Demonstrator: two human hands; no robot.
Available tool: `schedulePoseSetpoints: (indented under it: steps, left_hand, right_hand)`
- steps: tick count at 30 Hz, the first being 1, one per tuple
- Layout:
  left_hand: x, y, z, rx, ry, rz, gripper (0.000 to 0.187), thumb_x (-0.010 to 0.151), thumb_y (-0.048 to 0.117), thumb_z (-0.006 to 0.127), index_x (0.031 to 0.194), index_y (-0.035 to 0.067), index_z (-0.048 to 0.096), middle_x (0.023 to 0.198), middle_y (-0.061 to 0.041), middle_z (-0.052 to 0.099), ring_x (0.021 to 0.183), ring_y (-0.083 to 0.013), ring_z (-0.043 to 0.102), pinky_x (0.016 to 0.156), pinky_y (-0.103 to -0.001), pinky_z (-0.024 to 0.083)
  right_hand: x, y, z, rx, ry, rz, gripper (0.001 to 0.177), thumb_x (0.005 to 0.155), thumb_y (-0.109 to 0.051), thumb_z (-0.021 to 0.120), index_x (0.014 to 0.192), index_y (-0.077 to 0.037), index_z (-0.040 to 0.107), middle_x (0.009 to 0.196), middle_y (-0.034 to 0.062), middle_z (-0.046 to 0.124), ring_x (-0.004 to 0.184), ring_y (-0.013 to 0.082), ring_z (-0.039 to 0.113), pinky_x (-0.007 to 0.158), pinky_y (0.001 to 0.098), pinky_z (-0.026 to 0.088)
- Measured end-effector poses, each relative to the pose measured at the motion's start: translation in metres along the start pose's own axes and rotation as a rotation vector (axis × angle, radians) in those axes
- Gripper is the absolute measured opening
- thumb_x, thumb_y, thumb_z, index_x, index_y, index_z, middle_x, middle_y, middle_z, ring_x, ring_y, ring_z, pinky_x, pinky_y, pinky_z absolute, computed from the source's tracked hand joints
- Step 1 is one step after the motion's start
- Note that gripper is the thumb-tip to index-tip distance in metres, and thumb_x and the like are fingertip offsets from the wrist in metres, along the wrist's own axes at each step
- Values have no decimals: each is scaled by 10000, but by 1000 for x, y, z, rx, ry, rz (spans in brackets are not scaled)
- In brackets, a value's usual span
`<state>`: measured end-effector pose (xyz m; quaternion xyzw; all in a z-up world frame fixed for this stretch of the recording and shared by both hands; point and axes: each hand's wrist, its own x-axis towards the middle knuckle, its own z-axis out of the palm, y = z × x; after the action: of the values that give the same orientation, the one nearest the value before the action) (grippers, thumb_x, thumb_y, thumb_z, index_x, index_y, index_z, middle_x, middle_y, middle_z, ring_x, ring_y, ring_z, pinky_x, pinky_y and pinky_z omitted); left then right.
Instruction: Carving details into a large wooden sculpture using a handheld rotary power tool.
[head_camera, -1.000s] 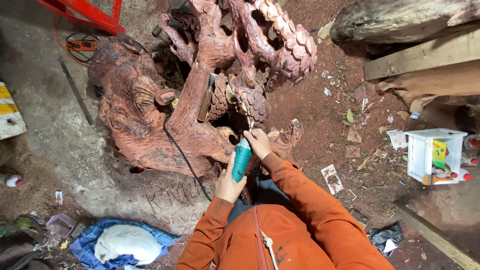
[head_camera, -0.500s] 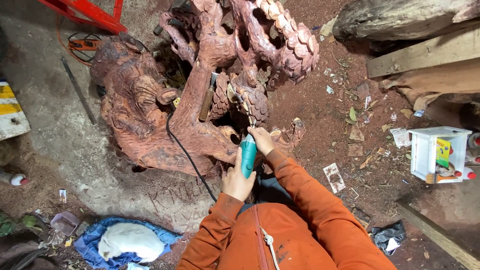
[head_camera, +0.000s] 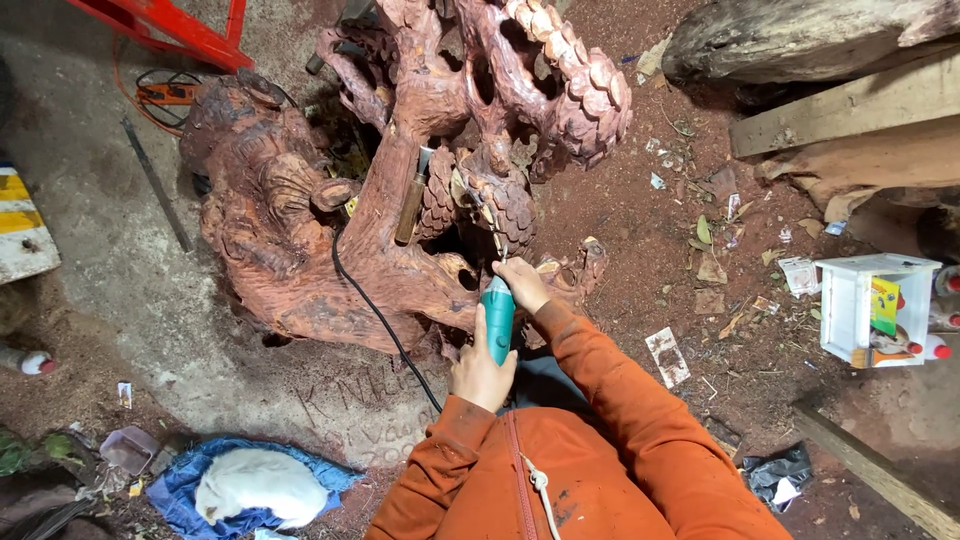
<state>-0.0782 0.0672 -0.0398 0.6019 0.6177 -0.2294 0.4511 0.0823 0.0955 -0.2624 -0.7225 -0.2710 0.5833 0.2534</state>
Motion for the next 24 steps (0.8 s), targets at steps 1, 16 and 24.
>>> schedulePoseSetpoints:
  steps: [1, 16, 24]
  left_hand:
    - [-3, 0, -1, 6, -10, 0, 949, 933, 530, 576, 1626, 377, -54, 1180, -214, 624, 1086, -483, 676, 907, -561, 549]
    - [-11, 18, -31, -48, -58, 94, 914, 951, 508, 550, 1629, 383, -50, 1174, -237, 603, 1092, -510, 662, 950, -545, 523]
    - [-12, 17, -33, 6, -60, 81, 878, 947, 520, 546, 1619, 443, -15, 1146, -213, 615, 1093, -483, 675, 981, -526, 507]
  right_hand:
    - [-5, -4, 0, 2, -16, 9, 564, 908, -580, 673, 1082, -46, 721, 1242, 228, 672, 1303, 373, 537, 1145, 470, 379]
    - [-4, -1, 7, 125, 23, -14, 597, 1023, -561, 525, 1163, -19, 732, 1277, 244, 667, 1302, 400, 537, 1146, 495, 360]
    - [9, 15, 13, 107, 29, 27, 571, 997, -598, 559, 1092, -77, 772, 1235, 177, 701, 1285, 357, 559, 1129, 463, 386]
